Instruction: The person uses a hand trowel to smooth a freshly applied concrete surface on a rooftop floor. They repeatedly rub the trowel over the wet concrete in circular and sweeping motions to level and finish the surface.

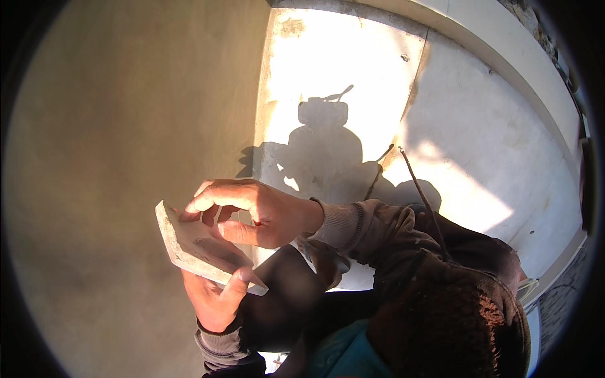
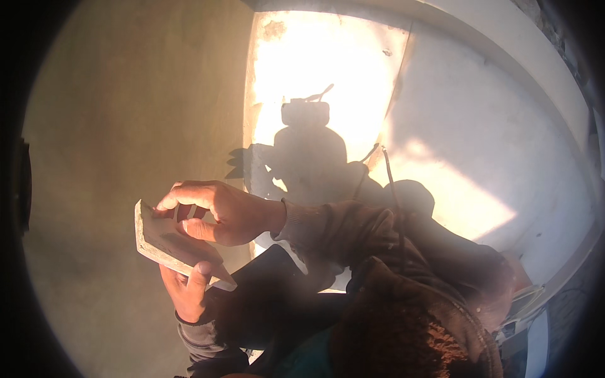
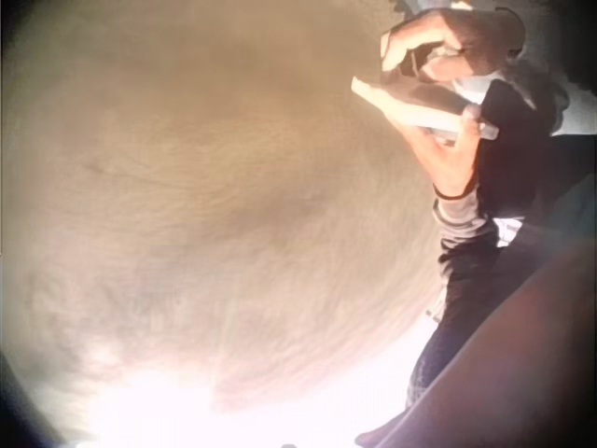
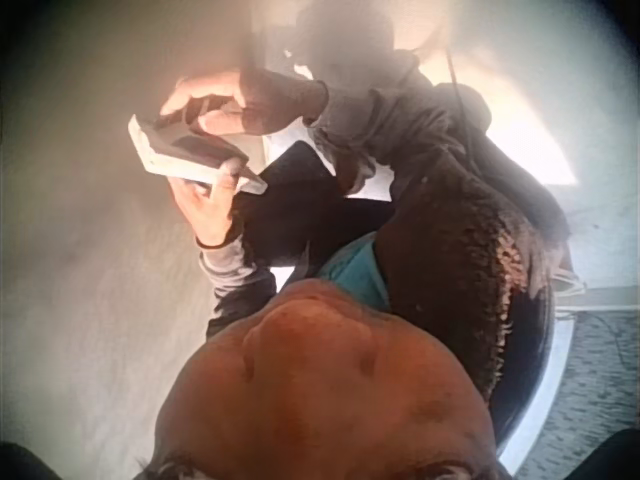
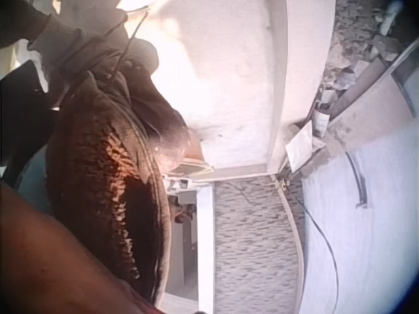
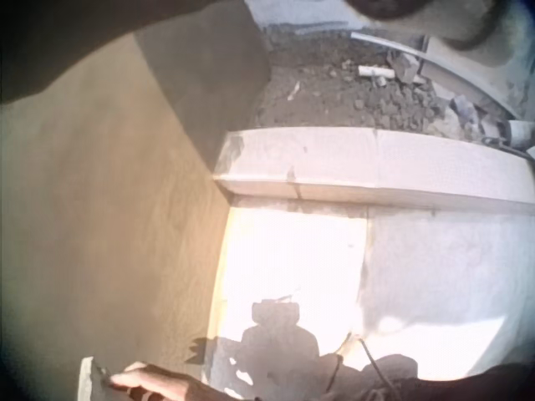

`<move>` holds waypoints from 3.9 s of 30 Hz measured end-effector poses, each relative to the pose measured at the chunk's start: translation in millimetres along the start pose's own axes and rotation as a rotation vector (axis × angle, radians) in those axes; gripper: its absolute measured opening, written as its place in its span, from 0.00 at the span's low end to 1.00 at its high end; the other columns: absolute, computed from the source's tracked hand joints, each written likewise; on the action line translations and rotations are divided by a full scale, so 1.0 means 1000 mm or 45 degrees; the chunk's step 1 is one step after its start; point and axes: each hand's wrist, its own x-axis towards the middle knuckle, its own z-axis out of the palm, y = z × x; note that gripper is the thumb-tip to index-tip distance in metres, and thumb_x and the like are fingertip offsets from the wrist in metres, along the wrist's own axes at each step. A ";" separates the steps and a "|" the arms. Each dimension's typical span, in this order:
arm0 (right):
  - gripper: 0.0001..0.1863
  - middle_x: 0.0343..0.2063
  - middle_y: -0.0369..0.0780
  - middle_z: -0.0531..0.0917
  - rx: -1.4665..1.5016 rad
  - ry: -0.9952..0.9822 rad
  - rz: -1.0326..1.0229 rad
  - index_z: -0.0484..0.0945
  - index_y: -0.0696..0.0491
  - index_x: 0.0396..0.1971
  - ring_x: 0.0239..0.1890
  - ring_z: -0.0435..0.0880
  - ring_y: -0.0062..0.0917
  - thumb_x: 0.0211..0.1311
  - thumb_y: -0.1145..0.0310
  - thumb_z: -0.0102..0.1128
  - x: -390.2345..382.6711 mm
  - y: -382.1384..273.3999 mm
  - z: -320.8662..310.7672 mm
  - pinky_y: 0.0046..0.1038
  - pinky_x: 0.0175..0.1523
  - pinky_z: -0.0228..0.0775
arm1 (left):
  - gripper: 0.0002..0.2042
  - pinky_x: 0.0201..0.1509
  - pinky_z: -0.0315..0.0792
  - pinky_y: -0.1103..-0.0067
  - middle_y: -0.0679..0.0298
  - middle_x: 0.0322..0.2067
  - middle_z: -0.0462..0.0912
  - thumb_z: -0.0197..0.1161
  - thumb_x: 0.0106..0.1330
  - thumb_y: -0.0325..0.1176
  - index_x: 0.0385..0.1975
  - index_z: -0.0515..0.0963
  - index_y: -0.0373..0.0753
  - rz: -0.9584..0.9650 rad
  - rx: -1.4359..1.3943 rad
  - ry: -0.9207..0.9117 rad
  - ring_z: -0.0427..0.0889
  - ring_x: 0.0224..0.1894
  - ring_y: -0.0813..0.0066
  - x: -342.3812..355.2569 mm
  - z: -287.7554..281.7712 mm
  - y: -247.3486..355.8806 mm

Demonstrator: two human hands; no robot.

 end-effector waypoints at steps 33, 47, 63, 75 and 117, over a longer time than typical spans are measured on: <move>0.19 0.47 0.60 0.81 -1.263 1.422 0.009 0.78 0.60 0.48 0.53 0.79 0.59 0.64 0.63 0.54 0.135 0.035 -0.249 0.48 0.56 0.71 | 0.44 0.48 0.75 0.75 0.54 0.57 0.73 0.69 0.65 0.36 0.79 0.52 0.40 0.014 0.239 0.073 0.82 0.49 0.65 -0.017 0.011 0.004; 0.20 0.43 0.44 0.79 -1.118 1.316 0.169 0.80 0.57 0.56 0.42 0.84 0.26 0.64 0.72 0.59 0.037 0.143 -0.147 0.27 0.46 0.78 | 0.50 0.56 0.73 0.69 0.52 0.56 0.75 0.74 0.61 0.51 0.78 0.52 0.36 0.059 0.211 -0.037 0.82 0.49 0.62 0.003 0.016 0.011; 0.16 0.38 0.41 0.75 -0.878 1.279 0.180 0.78 0.53 0.50 0.38 0.78 0.27 0.61 0.76 0.61 -0.014 0.141 -0.089 0.31 0.42 0.73 | 0.48 0.63 0.70 0.66 0.53 0.50 0.82 0.76 0.60 0.45 0.76 0.55 0.33 0.082 0.240 -0.025 0.82 0.49 0.63 -0.016 0.008 -0.001; 0.15 0.46 0.40 0.80 0.040 1.286 -0.343 0.68 0.60 0.54 0.47 0.79 0.18 0.69 0.79 0.46 0.015 0.062 -0.115 0.21 0.53 0.72 | 0.40 0.63 0.71 0.67 0.52 0.52 0.82 0.75 0.62 0.40 0.71 0.64 0.31 0.100 0.286 0.022 0.81 0.53 0.60 0.007 0.017 0.005; 0.19 0.51 0.53 0.69 -1.340 1.365 -0.395 0.67 0.59 0.56 0.52 0.75 0.47 0.66 0.79 0.53 0.028 0.095 -0.017 0.39 0.57 0.71 | 0.33 0.45 0.78 0.69 0.53 0.37 0.87 0.74 0.63 0.47 0.60 0.74 0.28 0.850 0.491 -0.235 0.86 0.36 0.58 -0.052 0.013 0.078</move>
